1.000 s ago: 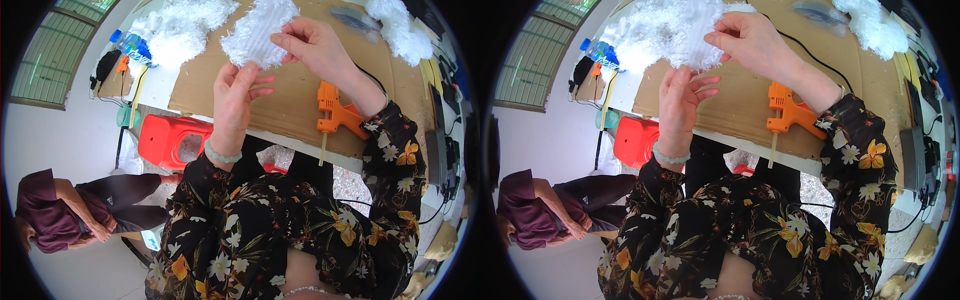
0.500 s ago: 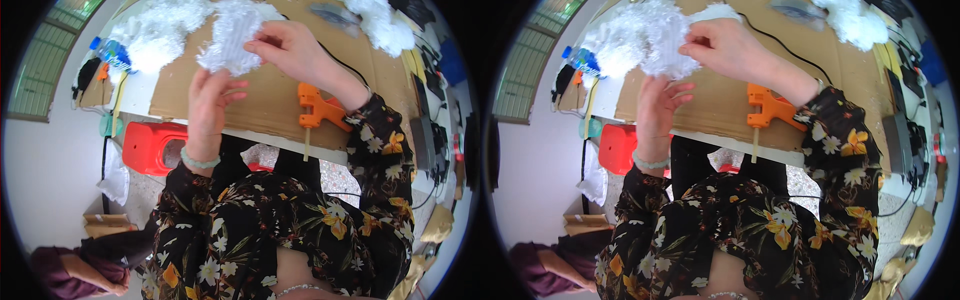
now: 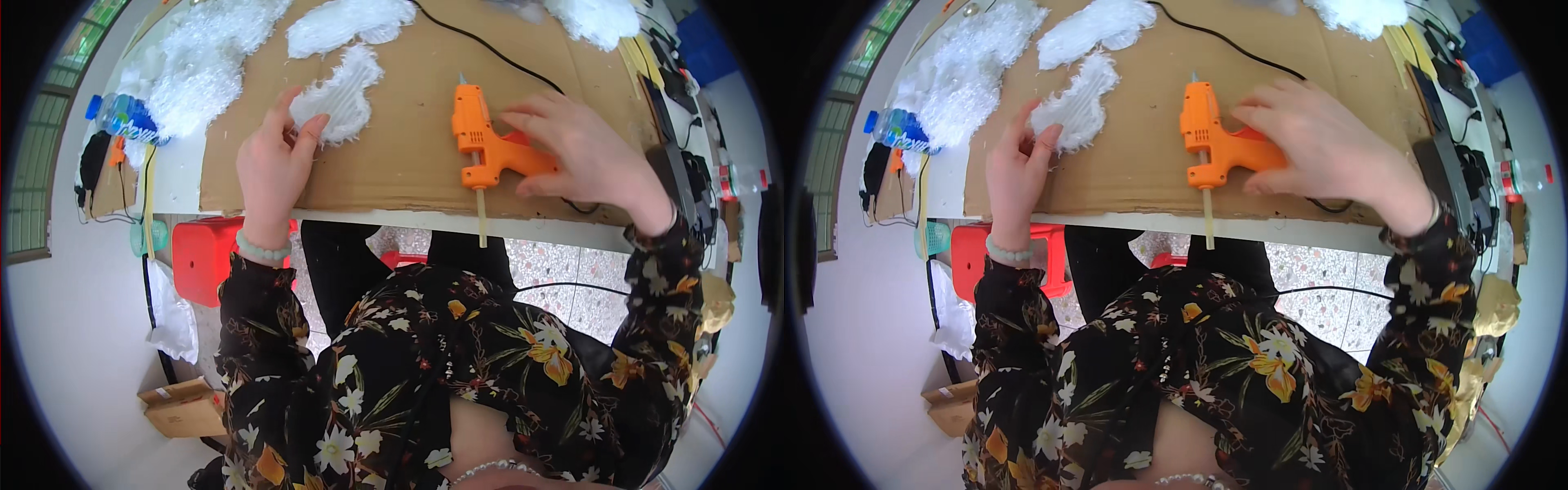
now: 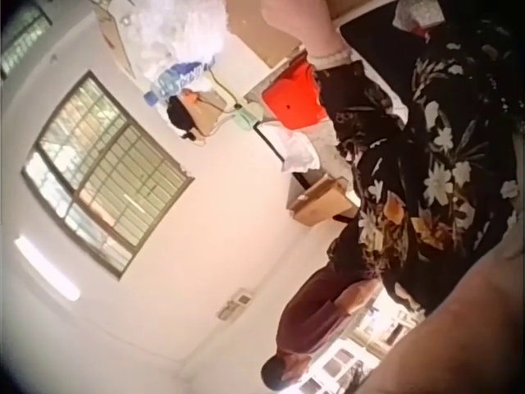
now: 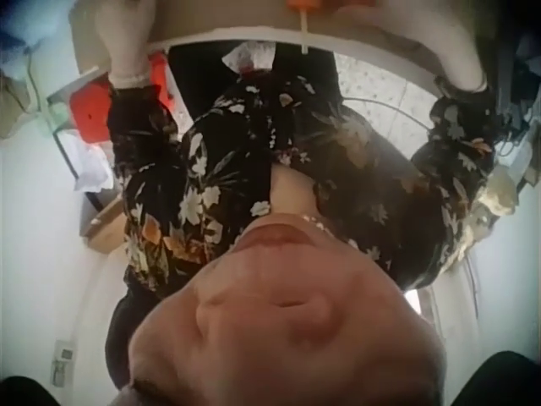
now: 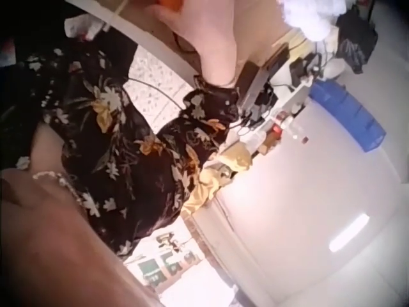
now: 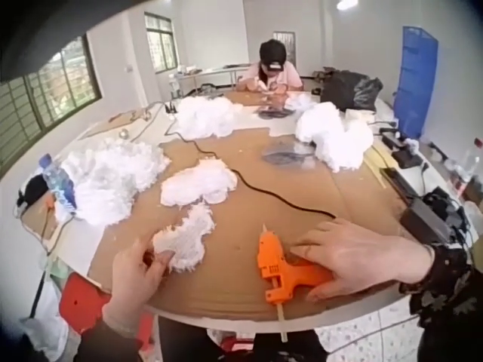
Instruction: Using a hot glue gun to attach stuffing to fabric shapes to create toy clouds.
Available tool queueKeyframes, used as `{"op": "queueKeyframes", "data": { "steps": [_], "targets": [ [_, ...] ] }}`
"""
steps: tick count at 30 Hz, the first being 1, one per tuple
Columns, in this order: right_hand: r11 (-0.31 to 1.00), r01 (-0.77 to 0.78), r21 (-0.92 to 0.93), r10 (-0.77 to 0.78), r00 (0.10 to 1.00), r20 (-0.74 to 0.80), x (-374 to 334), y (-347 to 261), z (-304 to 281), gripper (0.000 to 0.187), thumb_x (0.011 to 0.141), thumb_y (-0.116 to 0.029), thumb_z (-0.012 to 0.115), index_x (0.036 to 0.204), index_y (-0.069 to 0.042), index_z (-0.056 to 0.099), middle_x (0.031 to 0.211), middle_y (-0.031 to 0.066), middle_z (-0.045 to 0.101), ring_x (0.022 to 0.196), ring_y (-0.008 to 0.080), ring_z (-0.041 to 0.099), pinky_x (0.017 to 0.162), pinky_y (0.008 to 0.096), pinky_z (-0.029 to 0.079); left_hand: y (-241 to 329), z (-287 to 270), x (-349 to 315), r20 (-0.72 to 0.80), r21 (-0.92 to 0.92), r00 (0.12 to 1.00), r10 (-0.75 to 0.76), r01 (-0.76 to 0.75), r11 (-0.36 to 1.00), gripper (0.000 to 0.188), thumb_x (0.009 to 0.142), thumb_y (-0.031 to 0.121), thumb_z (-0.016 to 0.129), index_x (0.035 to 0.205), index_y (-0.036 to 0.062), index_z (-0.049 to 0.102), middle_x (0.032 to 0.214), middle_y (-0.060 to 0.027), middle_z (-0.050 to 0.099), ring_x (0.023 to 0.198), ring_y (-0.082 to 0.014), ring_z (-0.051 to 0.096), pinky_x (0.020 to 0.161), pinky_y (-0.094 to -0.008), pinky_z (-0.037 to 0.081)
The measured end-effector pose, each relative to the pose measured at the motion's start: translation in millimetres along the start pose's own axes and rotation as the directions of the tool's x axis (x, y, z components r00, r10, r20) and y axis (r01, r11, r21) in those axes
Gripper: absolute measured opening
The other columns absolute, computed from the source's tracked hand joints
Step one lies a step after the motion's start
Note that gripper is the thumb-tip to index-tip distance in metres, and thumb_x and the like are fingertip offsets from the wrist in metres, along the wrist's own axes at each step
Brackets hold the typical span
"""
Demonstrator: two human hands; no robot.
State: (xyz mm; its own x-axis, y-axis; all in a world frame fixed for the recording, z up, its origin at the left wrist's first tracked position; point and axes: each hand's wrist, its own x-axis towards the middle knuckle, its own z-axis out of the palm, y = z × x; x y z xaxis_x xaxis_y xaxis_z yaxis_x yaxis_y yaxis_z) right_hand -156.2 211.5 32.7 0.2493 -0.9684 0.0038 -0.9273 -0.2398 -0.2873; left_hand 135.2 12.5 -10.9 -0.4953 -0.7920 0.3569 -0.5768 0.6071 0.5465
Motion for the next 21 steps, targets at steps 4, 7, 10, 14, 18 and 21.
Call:
{"op": "queueKeyframes", "data": {
  "steps": [4, 7, 10, 14, 18, 21],
  "targets": [
    [0.998, -0.058, -0.038, 0.054, 0.994, -0.094, -9, -10, 14, 0.06, 0.067, -0.019, 0.076, 0.119, 0.002, 0.055, 0.117, 0.0166, 0.054, 0.106, 0.0351, 0.051, 0.093, 0.0406, 0.042, -11, -16, 0, -0.094, 0.173, 0.961, 0.262, -0.243, 0.954, 0.028, 0.083, 0.01, 0.063, 0.111, 0.0085, 0.064, 0.088, -0.0132, 0.066, 0.077, -0.0293, 0.063, 0.066, -0.0367, 0.049],
    [0.998, -0.059, -0.001, 0.058, 0.991, -0.118, -6, -12, 19, 0.054, 0.068, -0.014, 0.073, 0.116, 0.002, 0.055, 0.114, 0.0174, 0.054, 0.103, 0.0356, 0.051, 0.091, 0.0412, 0.043, -8, -24, 0, -0.02, 0.181, 0.905, 0.426, -0.415, 0.891, 0.031, 0.08, 0.003, 0.061, 0.11, 0.0078, 0.065, 0.098, -0.0134, 0.066, 0.089, -0.0328, 0.061, 0.076, -0.0389, 0.049],
    [0.997, -0.067, 0.031, 0.07, 0.992, -0.1, -6, -16, 9, 0.05, 0.069, -0.009, 0.07, 0.115, 0.003, 0.055, 0.112, 0.0186, 0.054, 0.102, 0.0364, 0.052, 0.09, 0.0409, 0.043, 4, -23, 5, 0.103, 0.11, 0.868, 0.486, -0.495, 0.862, 0.032, 0.077, -0.001, 0.059, 0.108, 0.0072, 0.065, 0.102, -0.0126, 0.065, 0.094, -0.0338, 0.059, 0.082, -0.0396, 0.049],
    [0.979, -0.124, 0.165, 0.139, 0.986, -0.086, -11, -12, -11, 0.047, 0.072, -0.013, 0.066, 0.114, 0.005, 0.054, 0.112, 0.0197, 0.055, 0.104, 0.0348, 0.054, 0.089, 0.0394, 0.044, 2, -23, 9, 0.226, 0.029, 0.841, 0.491, -0.51, 0.86, 0.023, 0.077, -0.002, 0.059, 0.097, 0.0057, 0.067, 0.099, -0.0099, 0.065, 0.094, -0.0322, 0.059, 0.083, -0.0389, 0.049],
    [0.577, -0.236, 0.782, 0.379, 0.925, -0.001, -16, -5, -24, 0.059, 0.077, -0.043, 0.061, 0.113, 0.003, 0.056, 0.104, 0.0168, 0.06, 0.093, 0.0265, 0.061, 0.08, 0.0355, 0.048, 0, -28, 9, 0.249, -0.005, 0.834, 0.493, -0.508, 0.862, 0.012, 0.077, 0.0, 0.061, 0.088, 0.0034, 0.065, 0.095, -0.0086, 0.065, 0.092, -0.0306, 0.06, 0.082, -0.038, 0.049],
    [0.226, -0.16, 0.961, 0.365, 0.929, 0.069, 1, -15, -38, 0.062, 0.076, -0.046, 0.061, 0.113, 0.004, 0.055, 0.1, 0.0185, 0.061, 0.086, 0.0268, 0.063, 0.077, 0.0353, 0.05, 0, -30, 4, 0.23, -0.026, 0.798, 0.557, -0.568, 0.823, 0.011, 0.076, 0.003, 0.063, 0.087, 0.0028, 0.063, 0.093, -0.0082, 0.065, 0.091, -0.0287, 0.061, 0.081, -0.038, 0.049]
  ]
}}
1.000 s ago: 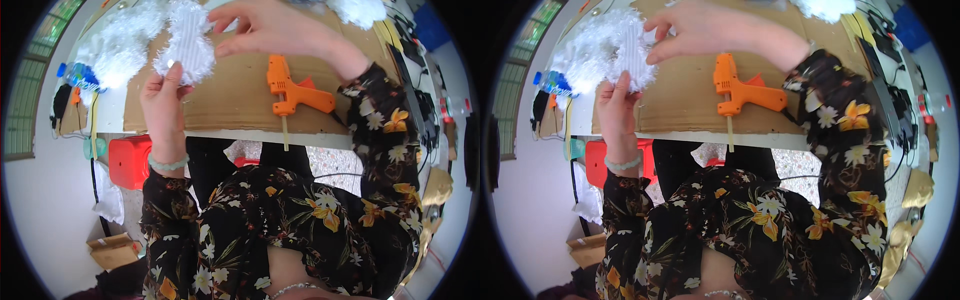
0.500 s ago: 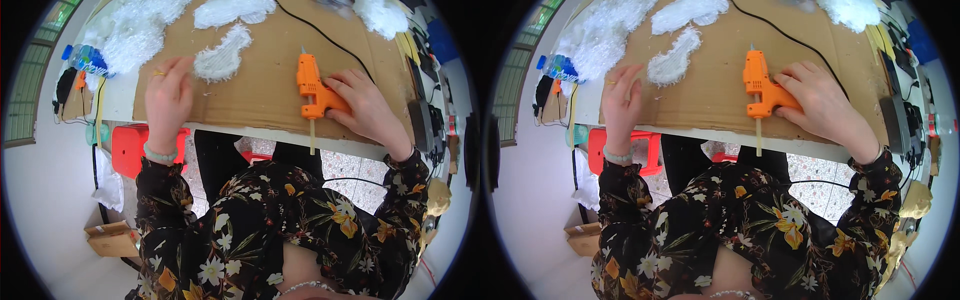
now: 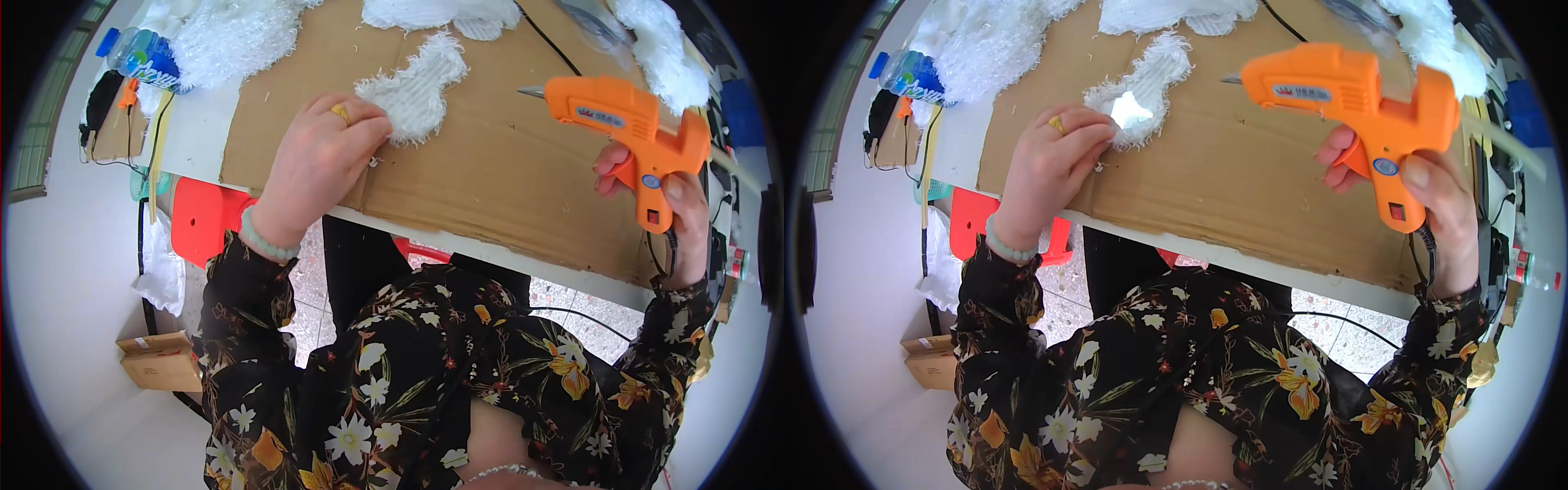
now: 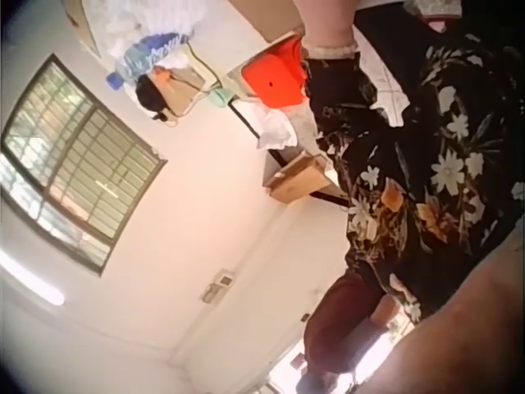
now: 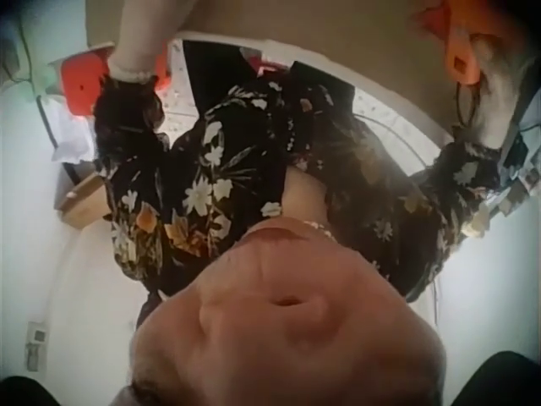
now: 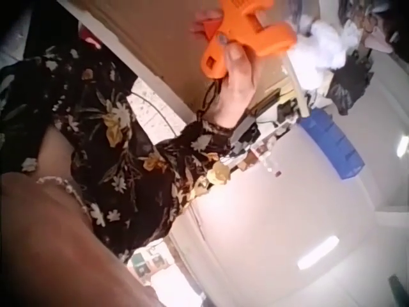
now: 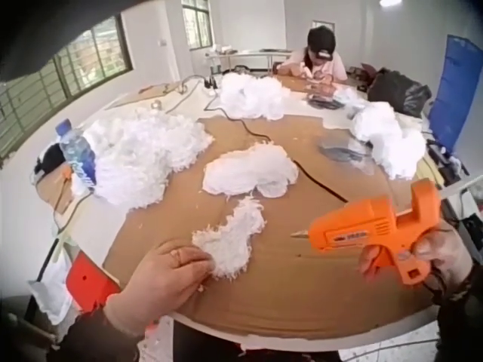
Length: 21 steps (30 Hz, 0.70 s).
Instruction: Using a hot glue gun to attach stuffing to fabric shapes to create toy clouds.
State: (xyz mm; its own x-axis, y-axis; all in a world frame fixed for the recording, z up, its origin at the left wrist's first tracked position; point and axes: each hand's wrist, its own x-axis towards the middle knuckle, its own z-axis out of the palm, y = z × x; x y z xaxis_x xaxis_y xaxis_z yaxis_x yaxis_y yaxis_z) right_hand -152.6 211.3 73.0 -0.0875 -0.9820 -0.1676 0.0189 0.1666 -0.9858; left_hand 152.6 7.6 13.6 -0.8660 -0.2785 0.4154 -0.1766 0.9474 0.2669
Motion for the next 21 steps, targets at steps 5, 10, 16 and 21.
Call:
{"op": "queueKeyframes", "data": {
  "steps": [5, 10, 16, 21],
  "targets": [
    [0.979, -0.181, 0.095, 0.15, 0.953, 0.262, 30, -3, 15, 0.062, 0.076, -0.043, 0.06, 0.115, 0.004, 0.053, 0.097, 0.0198, 0.06, 0.082, 0.0306, 0.065, 0.066, 0.038, 0.054, 12, -2, -14, -0.027, 0.101, 0.997, 0.072, -0.069, 0.993, 0.02, 0.073, 0.005, 0.062, 0.093, 0.0041, 0.064, 0.098, -0.0099, 0.066, 0.095, -0.0287, 0.064, 0.085, -0.0409, 0.05],
    [0.977, -0.153, 0.151, 0.111, 0.961, 0.254, 46, -6, 48, 0.045, 0.089, -0.031, 0.05, 0.113, 0.007, 0.055, 0.095, 0.0156, 0.063, 0.084, 0.0237, 0.064, 0.075, 0.0337, 0.052, 15, -3, -19, -0.003, 0.073, 0.996, 0.093, -0.093, 0.993, 0.022, 0.073, 0.006, 0.064, 0.094, 0.0036, 0.064, 0.102, -0.0124, 0.066, 0.098, -0.0309, 0.064, 0.086, -0.042, 0.052],
    [0.967, -0.251, 0.05, 0.225, 0.927, 0.3, 54, -3, 55, 0.045, 0.093, -0.036, 0.051, 0.113, 0.004, 0.056, 0.096, 0.0107, 0.062, 0.082, 0.016, 0.062, 0.075, 0.0288, 0.05, 21, -1, -20, -0.044, 0.049, 0.994, 0.1, -0.098, 0.994, 0.021, 0.071, 0.005, 0.065, 0.093, 0.0022, 0.064, 0.103, -0.0133, 0.066, 0.097, -0.0313, 0.065, 0.085, -0.0415, 0.054],
    [0.953, -0.288, 0.09, 0.253, 0.924, 0.286, 52, -1, 59, 0.042, 0.094, -0.033, 0.052, 0.113, 0.005, 0.056, 0.097, 0.0096, 0.062, 0.082, 0.015, 0.061, 0.076, 0.0285, 0.051, 20, 1, -19, -0.058, 0.032, 0.992, 0.108, -0.107, 0.994, 0.022, 0.069, 0.004, 0.066, 0.09, 0.0007, 0.064, 0.101, -0.0139, 0.066, 0.095, -0.0317, 0.066, 0.083, -0.0421, 0.055]
  ]
}}
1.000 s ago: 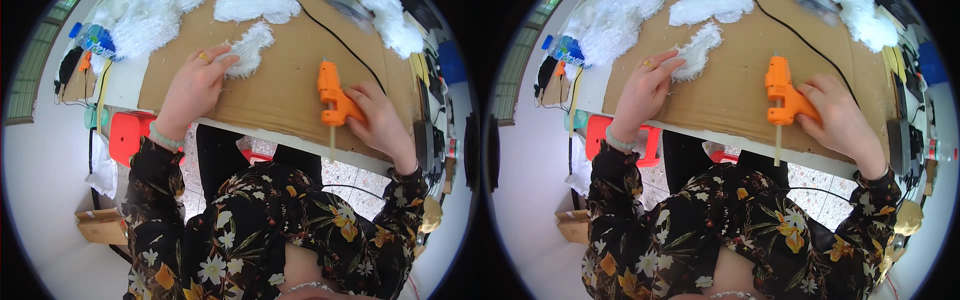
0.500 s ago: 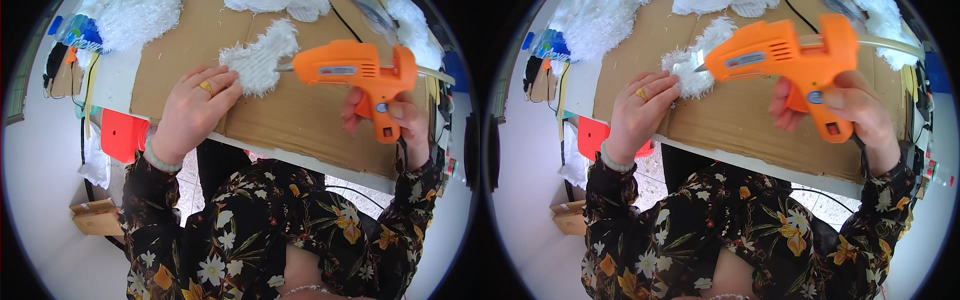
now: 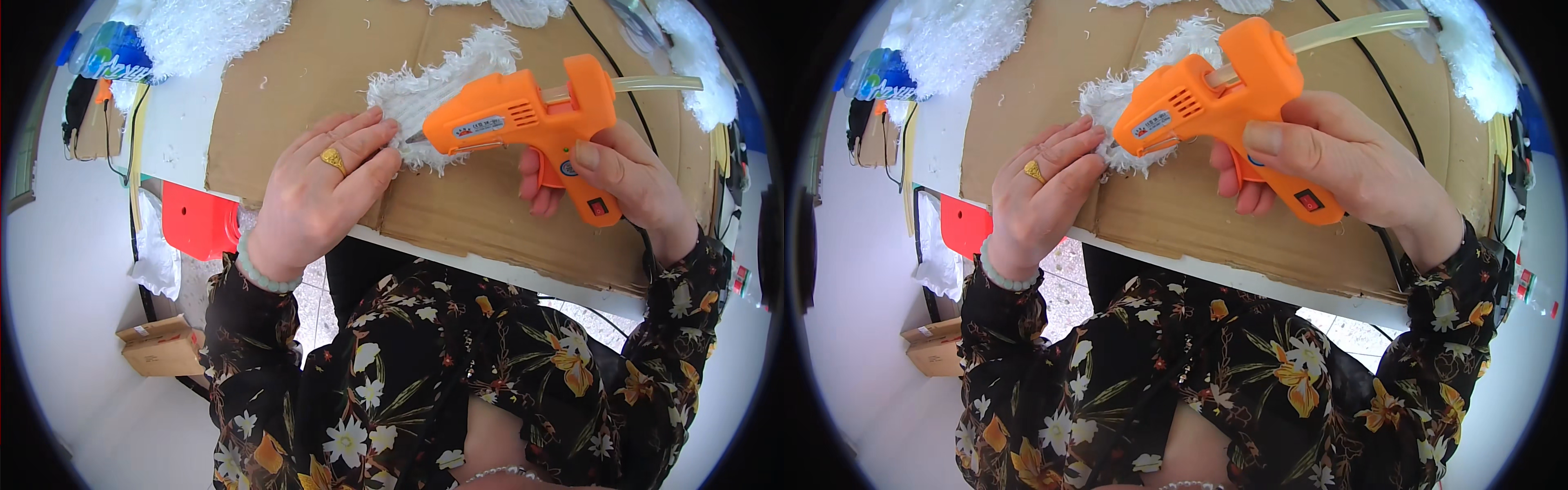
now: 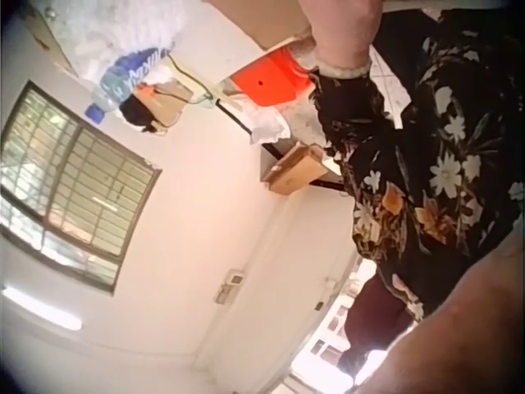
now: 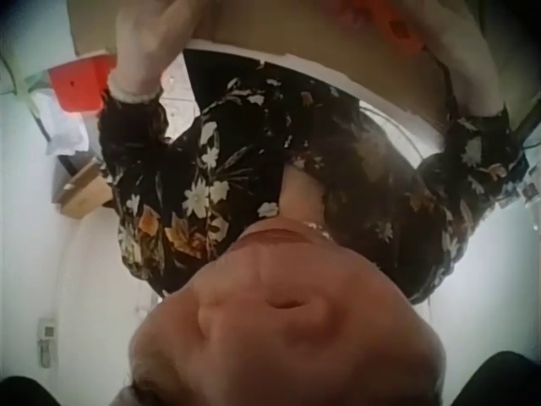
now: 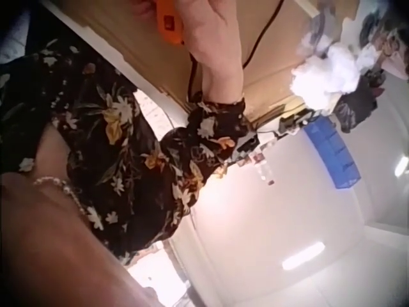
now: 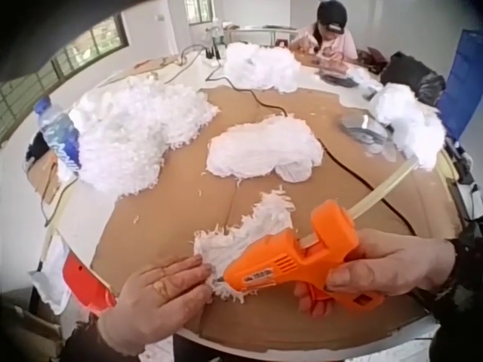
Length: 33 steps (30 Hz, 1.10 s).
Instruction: Using a hot glue gun to attach stuffing to fabric shapes to create toy clouds.
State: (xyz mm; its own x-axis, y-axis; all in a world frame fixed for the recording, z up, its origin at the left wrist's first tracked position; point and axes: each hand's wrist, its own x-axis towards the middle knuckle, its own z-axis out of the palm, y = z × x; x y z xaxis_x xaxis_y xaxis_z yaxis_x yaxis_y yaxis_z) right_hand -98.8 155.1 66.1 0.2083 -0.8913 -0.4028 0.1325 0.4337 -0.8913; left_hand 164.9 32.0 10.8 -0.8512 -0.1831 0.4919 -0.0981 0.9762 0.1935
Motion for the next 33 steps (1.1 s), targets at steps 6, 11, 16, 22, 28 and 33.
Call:
{"op": "queueKeyframes", "data": {
  "steps": [6, 11, 16, 22, 28, 33],
  "targets": [
    [1.0, -0.007, -0.014, 0.007, 1.0, 0.022, 5, 5, -5, 0.041, 0.095, -0.034, 0.052, 0.11, 0.005, 0.056, 0.094, 0.009, 0.062, 0.081, 0.0142, 0.061, 0.075, 0.028, 0.051, 0, 0, 0, 0.008, -0.007, 1.0, 0.003, -0.003, 1.0, 0.021, 0.069, 0.003, 0.066, 0.089, -0.0009, 0.063, 0.1, -0.0151, 0.066, 0.094, -0.0327, 0.066, 0.083, -0.0424, 0.055],
    [0.996, -0.064, -0.065, 0.071, 0.992, 0.104, 8, 9, -11, 0.055, 0.092, -0.04, 0.056, 0.127, 0.001, 0.045, 0.103, 0.0106, 0.06, 0.086, 0.0194, 0.063, 0.072, 0.0321, 0.053, -1, 2, -2, -0.007, -0.025, 1.0, 0.004, -0.004, 1.0, 0.021, 0.069, 0.003, 0.066, 0.089, -0.0009, 0.063, 0.1, -0.0152, 0.067, 0.095, -0.0333, 0.066, 0.084, -0.043, 0.055],
    [0.993, -0.079, -0.087, 0.09, 0.988, 0.128, 10, 8, -13, 0.05, 0.093, -0.039, 0.054, 0.122, 0.001, 0.048, 0.101, 0.0096, 0.059, 0.085, 0.0177, 0.062, 0.071, 0.0309, 0.052, -2, 1, -1, 0.0, -0.019, 1.0, 0.001, -0.001, 1.0, 0.021, 0.069, 0.003, 0.066, 0.089, -0.0008, 0.064, 0.1, -0.0149, 0.067, 0.095, -0.0334, 0.066, 0.084, -0.0432, 0.055],
    [0.994, -0.023, -0.107, 0.03, 0.998, 0.063, 9, 7, -6, 0.042, 0.095, -0.039, 0.052, 0.099, 0.001, 0.058, 0.082, 0.0055, 0.061, 0.072, 0.011, 0.059, 0.068, 0.0243, 0.049, -2, 2, 1, -0.001, -0.031, 1.0, -0.011, 0.011, 0.999, 0.02, 0.067, 0.0, 0.068, 0.087, -0.0008, 0.064, 0.099, -0.0153, 0.068, 0.094, -0.0339, 0.067, 0.082, -0.044, 0.055],
    [0.988, -0.061, -0.143, 0.062, 0.998, 0.005, 5, -1, -5, 0.041, 0.094, -0.039, 0.054, 0.097, 0.001, 0.059, 0.08, 0.0046, 0.06, 0.072, 0.0111, 0.06, 0.065, 0.0247, 0.049, -1, 1, 1, 0.001, -0.033, 1.0, -0.019, 0.019, 0.999, 0.02, 0.066, -0.003, 0.071, 0.084, -0.0009, 0.064, 0.097, -0.0154, 0.069, 0.094, -0.0338, 0.067, 0.081, -0.044, 0.056],
    [0.985, -0.048, -0.163, 0.048, 0.999, -0.004, 9, -4, -3, 0.04, 0.094, -0.039, 0.054, 0.095, 0.0, 0.059, 0.079, 0.0035, 0.06, 0.071, 0.0105, 0.059, 0.063, 0.0246, 0.049, -1, 1, 1, 0.012, -0.016, 1.0, -0.024, 0.024, 1.0, 0.018, 0.067, -0.003, 0.071, 0.084, -0.0009, 0.064, 0.097, -0.0149, 0.069, 0.094, -0.0326, 0.067, 0.082, -0.0435, 0.055]
  ]
}}
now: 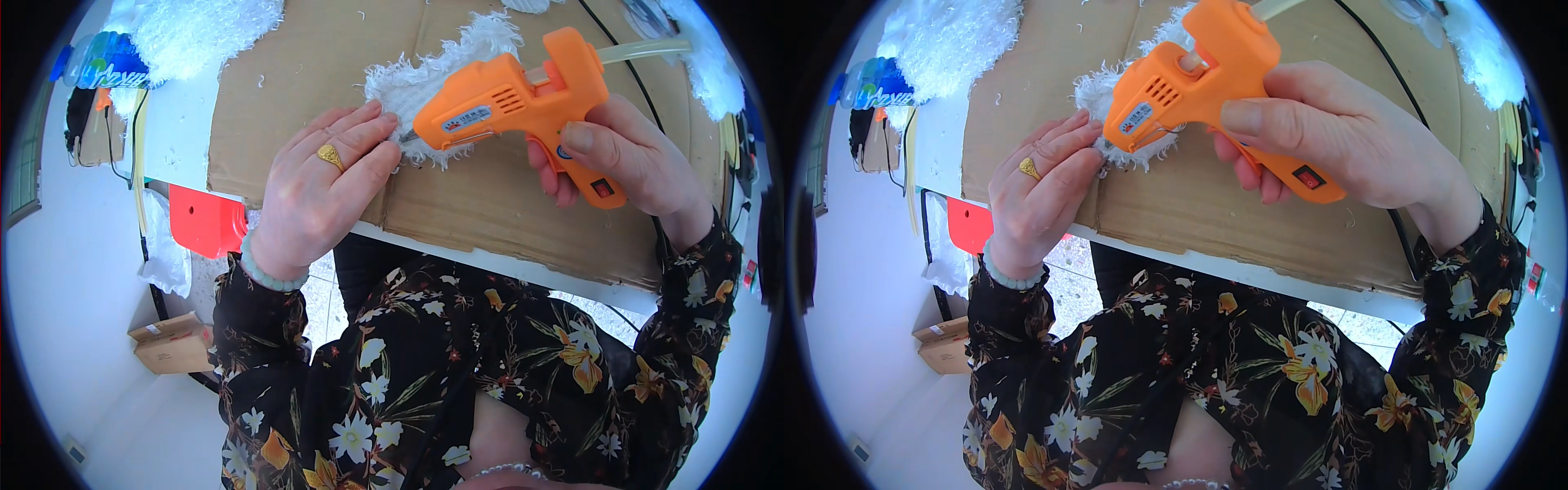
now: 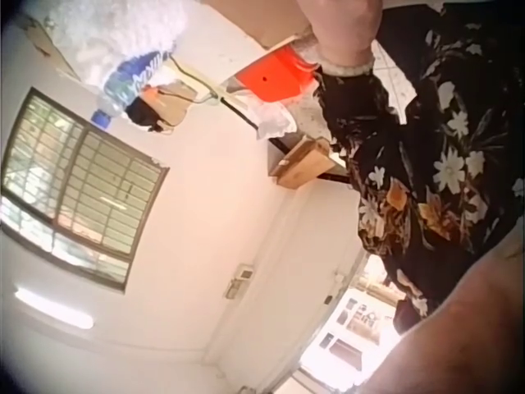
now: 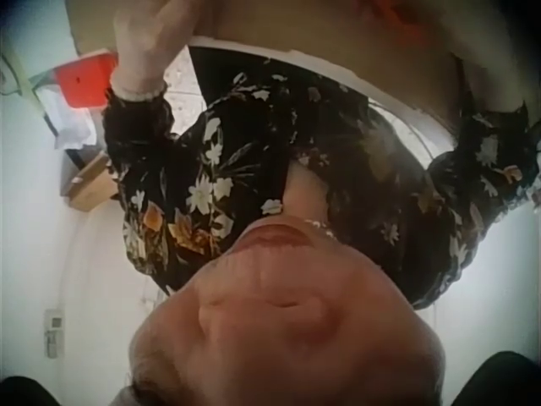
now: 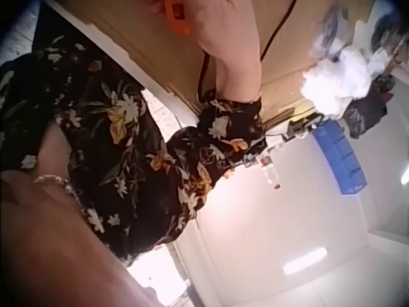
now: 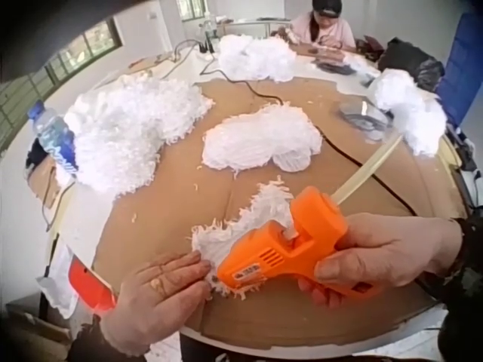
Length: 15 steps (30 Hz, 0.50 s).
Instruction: Using a hot glue gun to attach stuffing to fabric shapes to create toy clouds.
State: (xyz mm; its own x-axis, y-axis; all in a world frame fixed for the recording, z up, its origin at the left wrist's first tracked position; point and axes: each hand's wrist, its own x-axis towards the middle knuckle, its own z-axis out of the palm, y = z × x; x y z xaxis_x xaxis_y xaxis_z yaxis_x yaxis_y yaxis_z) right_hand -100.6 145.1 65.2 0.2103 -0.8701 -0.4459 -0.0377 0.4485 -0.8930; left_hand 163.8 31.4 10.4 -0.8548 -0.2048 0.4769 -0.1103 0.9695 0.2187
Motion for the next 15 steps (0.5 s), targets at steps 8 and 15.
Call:
{"op": "queueKeyframes", "data": {
  "steps": [8, 15],
  "targets": [
    [0.987, -0.066, -0.143, 0.075, 0.995, 0.062, 2, -5, -9, 0.045, 0.093, -0.033, 0.052, 0.122, 0.0, 0.048, 0.095, 0.0066, 0.059, 0.072, 0.0125, 0.058, 0.064, 0.0266, 0.049, -1, 2, -2, -0.015, -0.004, 1.0, 0.005, -0.005, 1.0, 0.02, 0.069, 0.003, 0.066, 0.089, -0.0004, 0.064, 0.097, -0.0137, 0.067, 0.094, -0.0315, 0.067, 0.083, -0.043, 0.055],
    [0.973, -0.107, -0.206, 0.123, 0.99, 0.066, 1, -14, -13, 0.05, 0.091, -0.035, 0.053, 0.128, -0.001, 0.045, 0.092, 0.0064, 0.058, 0.071, 0.012, 0.057, 0.062, 0.0268, 0.048, -1, 2, 0, -0.013, -0.01, 1.0, 0.0, 0.0, 1.0, 0.018, 0.07, 0.003, 0.066, 0.087, -0.0005, 0.064, 0.096, -0.0134, 0.067, 0.093, -0.0316, 0.067, 0.082, -0.0428, 0.055]
  ]
}}
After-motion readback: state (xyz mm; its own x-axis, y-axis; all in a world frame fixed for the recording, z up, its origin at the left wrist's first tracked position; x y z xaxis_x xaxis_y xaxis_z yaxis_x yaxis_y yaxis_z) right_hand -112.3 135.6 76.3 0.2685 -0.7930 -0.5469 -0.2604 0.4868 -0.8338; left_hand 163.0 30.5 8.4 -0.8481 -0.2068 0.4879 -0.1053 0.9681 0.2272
